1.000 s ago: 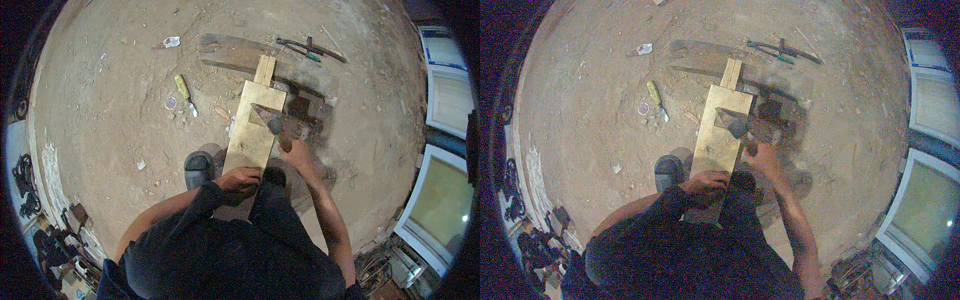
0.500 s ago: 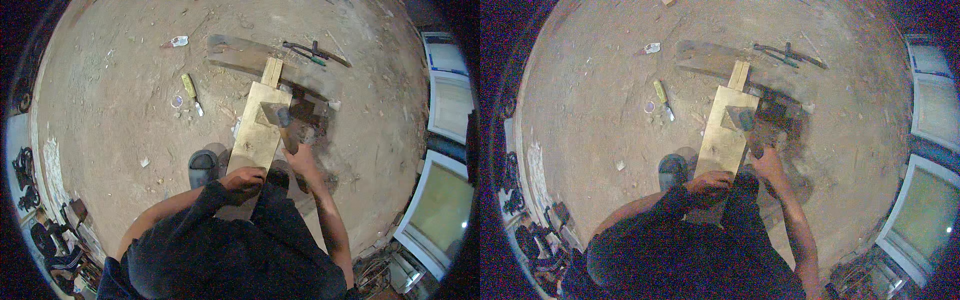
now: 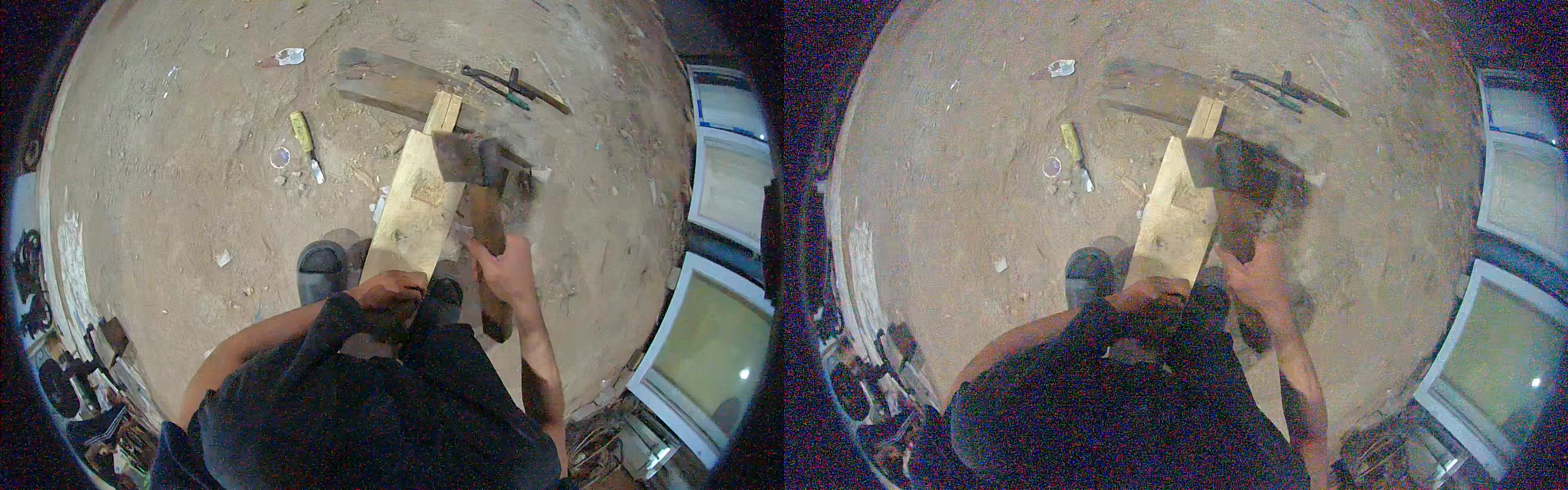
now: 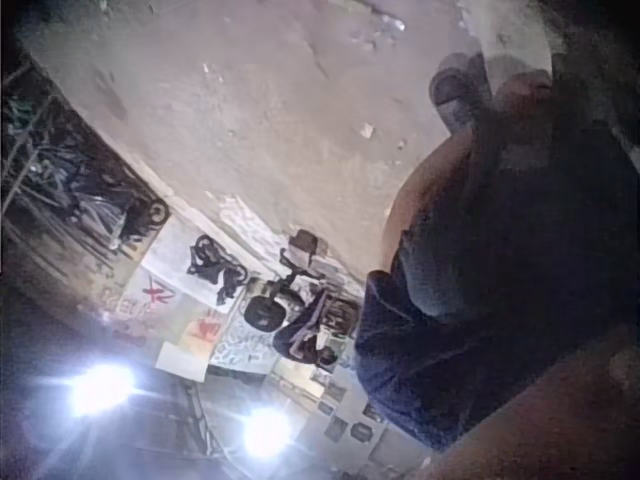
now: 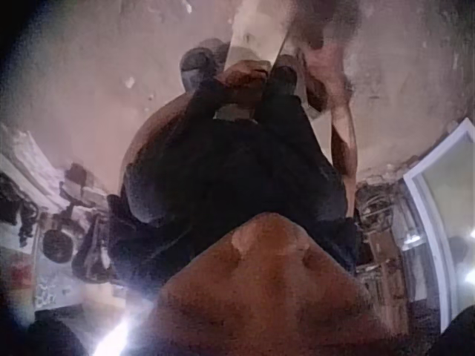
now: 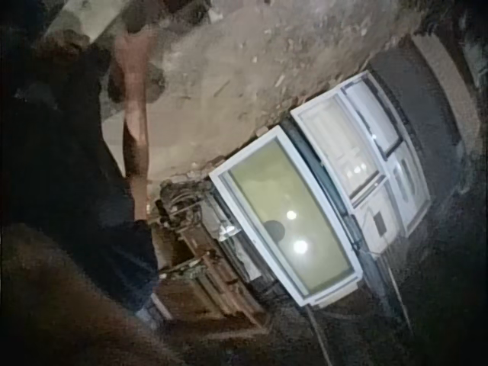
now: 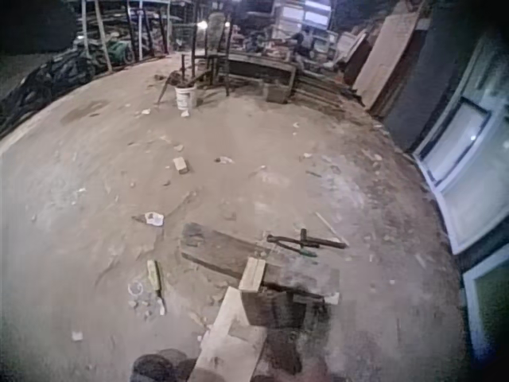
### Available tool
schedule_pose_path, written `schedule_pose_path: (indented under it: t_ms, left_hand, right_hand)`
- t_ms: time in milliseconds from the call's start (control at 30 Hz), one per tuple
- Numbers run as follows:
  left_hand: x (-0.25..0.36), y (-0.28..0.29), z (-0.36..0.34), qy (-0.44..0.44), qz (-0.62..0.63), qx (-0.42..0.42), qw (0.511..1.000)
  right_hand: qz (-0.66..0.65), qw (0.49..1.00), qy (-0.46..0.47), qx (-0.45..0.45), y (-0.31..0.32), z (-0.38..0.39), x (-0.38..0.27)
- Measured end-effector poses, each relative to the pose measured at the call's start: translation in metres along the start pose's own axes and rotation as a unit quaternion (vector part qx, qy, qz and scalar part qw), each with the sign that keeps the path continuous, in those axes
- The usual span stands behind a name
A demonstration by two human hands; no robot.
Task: The person strikes a metal chisel with an axe to remove wood from a rectangular slot in a wooden beam.
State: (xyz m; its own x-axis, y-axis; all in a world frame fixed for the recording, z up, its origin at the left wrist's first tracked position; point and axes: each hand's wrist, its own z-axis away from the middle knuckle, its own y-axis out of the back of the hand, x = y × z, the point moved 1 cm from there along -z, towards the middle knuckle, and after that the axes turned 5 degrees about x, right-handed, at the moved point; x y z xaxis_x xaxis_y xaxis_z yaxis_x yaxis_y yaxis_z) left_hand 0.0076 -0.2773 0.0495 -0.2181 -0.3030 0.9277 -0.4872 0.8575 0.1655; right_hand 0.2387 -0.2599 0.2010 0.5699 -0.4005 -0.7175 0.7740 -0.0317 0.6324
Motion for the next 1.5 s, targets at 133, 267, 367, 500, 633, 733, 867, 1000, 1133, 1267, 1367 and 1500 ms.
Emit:
schedule_pose_path:
  t_ms: [133,267,367,500,633,733,867,1000,1133,1267,1367,1500]
  left_hand:
    - [-0.008,-0.004,0.01,0.034,0.008,-0.028,0.999]
    - [-0.008,-0.003,0.004,0.004,0.013,-0.032,0.999]
    - [-0.003,0.005,0.001,0.002,0.047,-0.037,0.998]
    - [-0.01,0.002,0.007,-0.015,-0.027,-0.045,0.999]
    - [-0.013,-0.003,0.008,-0.022,-0.017,-0.042,0.999]
    - [-0.008,-0.002,0.005,-0.015,0.004,-0.039,0.999]
    - [-0.011,-0.002,0.003,0.003,0.033,-0.041,0.999]
    - [-0.011,-0.004,0.006,0.021,0.056,-0.033,0.998]
    - [-0.011,-0.003,0.007,0.024,0.046,-0.034,0.998]
    - [-0.01,-0.004,0.009,0.1,0.064,-0.061,0.991]
    - [-0.022,-0.013,0.016,0.073,0.018,-0.057,0.996]
    - [-0.005,-0.008,0.001,0.108,0.105,-0.005,0.989]
  right_hand:
    - [0.006,0.993,0.111,0.047,0.024,-0.006,-0.042]
    - [0.019,0.979,0.175,0.102,-0.02,-0.007,0.023]
    - [0.06,0.996,0.067,-0.01,-0.043,-0.009,0.059]
    - [0.088,0.992,-0.065,-0.055,-0.061,0.006,0.068]
    - [0.066,0.997,-0.042,-0.015,-0.071,0.009,0.093]
    - [0.11,0.993,-0.04,-0.026,-0.062,0.005,0.087]
    - [0.09,0.996,0.017,0.013,-0.056,-0.007,0.092]
    - [0.049,0.997,-0.044,-0.048,-0.059,-0.018,0.124]
    - [0.072,0.997,0.036,0.013,-0.066,-0.016,0.126]
    - [-0.016,0.993,0.104,0.049,-0.059,-0.007,0.096]
    - [-0.034,0.999,0.036,0.001,-0.026,-0.004,0.055]
    - [-0.069,0.996,0.056,0.027,0.026,-0.021,-0.006]
